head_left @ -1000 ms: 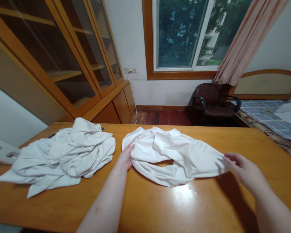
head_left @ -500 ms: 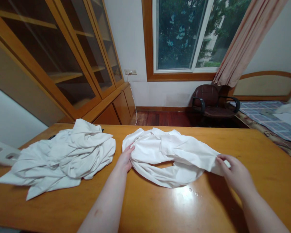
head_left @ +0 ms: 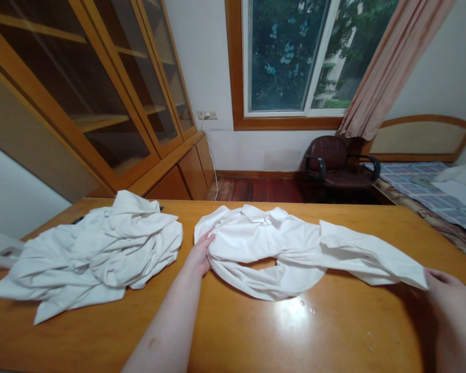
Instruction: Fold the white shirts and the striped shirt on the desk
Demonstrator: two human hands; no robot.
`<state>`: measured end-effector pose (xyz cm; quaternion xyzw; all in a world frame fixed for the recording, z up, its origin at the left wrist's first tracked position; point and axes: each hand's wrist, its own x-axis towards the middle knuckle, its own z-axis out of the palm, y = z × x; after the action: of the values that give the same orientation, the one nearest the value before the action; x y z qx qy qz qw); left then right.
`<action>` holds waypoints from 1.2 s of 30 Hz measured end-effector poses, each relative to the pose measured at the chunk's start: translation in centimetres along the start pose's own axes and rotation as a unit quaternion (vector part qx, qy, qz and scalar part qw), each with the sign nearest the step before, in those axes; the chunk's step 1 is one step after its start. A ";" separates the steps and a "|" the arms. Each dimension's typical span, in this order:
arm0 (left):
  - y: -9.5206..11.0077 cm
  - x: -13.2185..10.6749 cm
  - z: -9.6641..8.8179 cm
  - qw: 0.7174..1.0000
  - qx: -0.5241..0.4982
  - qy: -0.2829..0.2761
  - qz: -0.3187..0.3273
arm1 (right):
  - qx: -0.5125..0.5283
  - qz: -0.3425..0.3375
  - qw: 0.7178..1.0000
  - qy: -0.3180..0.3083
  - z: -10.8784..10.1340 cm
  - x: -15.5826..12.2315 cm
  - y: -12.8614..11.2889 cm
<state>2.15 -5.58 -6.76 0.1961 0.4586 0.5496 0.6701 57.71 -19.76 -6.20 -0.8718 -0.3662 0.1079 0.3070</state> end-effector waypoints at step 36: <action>2.1 -3.6 0.8 0.989 -0.058 -0.133 0.043 | -0.038 -0.383 0.923 0.009 9.1 -5.9 -13.7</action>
<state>1.74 -8.03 -3.27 0.2480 0.3242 0.5722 0.7113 41.97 -12.31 -5.13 -0.6768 -0.6735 -0.0395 0.2946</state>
